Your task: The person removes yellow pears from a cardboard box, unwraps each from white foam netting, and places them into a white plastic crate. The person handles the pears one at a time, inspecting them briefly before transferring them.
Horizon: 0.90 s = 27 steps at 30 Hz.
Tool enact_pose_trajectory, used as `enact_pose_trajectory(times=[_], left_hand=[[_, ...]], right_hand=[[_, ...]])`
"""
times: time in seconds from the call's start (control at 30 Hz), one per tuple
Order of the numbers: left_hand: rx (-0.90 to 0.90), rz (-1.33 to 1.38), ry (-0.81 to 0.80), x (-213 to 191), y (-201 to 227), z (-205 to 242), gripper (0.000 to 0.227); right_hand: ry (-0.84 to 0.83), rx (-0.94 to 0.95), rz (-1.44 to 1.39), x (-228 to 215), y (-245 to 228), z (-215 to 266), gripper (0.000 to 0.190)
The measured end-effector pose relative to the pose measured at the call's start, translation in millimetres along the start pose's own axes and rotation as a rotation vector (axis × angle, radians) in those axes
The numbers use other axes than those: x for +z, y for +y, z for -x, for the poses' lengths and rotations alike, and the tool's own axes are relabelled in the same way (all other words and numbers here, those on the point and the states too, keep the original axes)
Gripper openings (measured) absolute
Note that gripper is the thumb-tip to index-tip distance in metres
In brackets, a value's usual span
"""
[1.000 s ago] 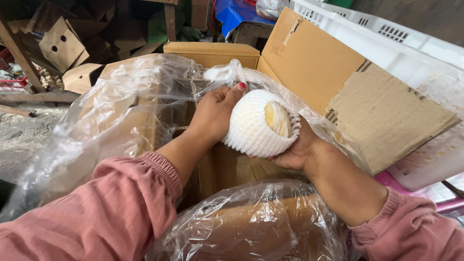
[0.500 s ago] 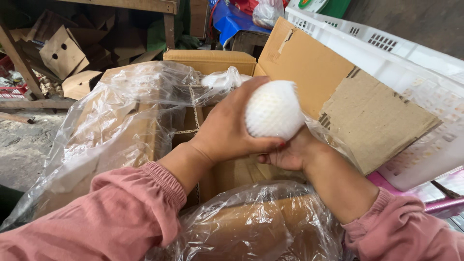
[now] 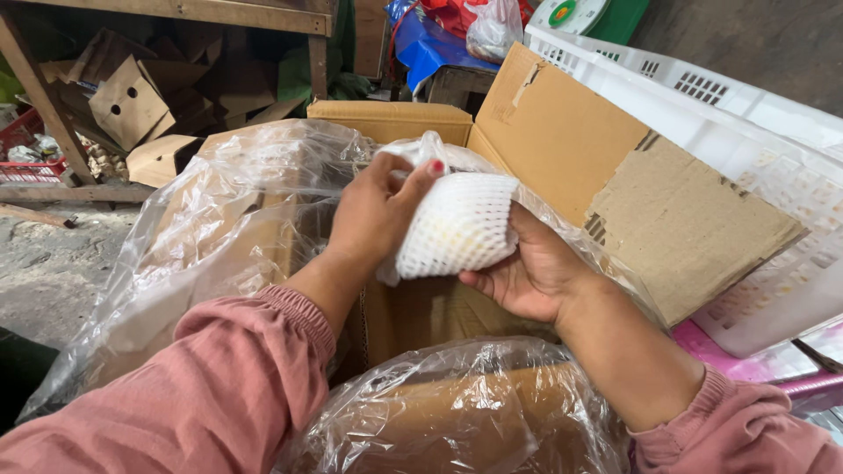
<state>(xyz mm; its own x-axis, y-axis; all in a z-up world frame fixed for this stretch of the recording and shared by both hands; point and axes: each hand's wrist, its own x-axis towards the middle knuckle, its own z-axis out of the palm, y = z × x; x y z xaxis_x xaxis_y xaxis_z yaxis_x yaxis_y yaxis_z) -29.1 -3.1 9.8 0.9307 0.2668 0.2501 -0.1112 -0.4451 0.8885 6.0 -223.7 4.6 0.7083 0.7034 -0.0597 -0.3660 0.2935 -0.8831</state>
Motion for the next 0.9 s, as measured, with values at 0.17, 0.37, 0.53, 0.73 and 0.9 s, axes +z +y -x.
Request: enact_pose_trajectory(times=[0.17,0.37,0.53,0.73,0.9], left_hand=[[-0.18,-0.012,-0.124,0.5,-4.4,-9.4,0.086],[-0.209,0.286,-0.054,7.6,-5.9,-7.7,0.07],[-0.039,0.068,0.079,3.6,-2.6,-4.9,0.049],[-0.048,-0.112,0.074,-3.1,-0.8,-3.3,0.051],[0.069,-0.063,0.178,-2.5,-7.4,-2.2,0.052]], right_hand=[[-0.014,-0.02,-0.058,-14.7,7.8,-5.9,0.06],[-0.066,-0.025,0.018,-16.2,9.9,-5.0,0.057],[0.019,-0.033,-0.058,2.0,4.2,0.6,0.064],[0.061,-0.034,-0.089,23.7,-1.1,8.2,0.073],[0.08,-0.046,-0.069,25.0,-4.0,9.1,0.078]])
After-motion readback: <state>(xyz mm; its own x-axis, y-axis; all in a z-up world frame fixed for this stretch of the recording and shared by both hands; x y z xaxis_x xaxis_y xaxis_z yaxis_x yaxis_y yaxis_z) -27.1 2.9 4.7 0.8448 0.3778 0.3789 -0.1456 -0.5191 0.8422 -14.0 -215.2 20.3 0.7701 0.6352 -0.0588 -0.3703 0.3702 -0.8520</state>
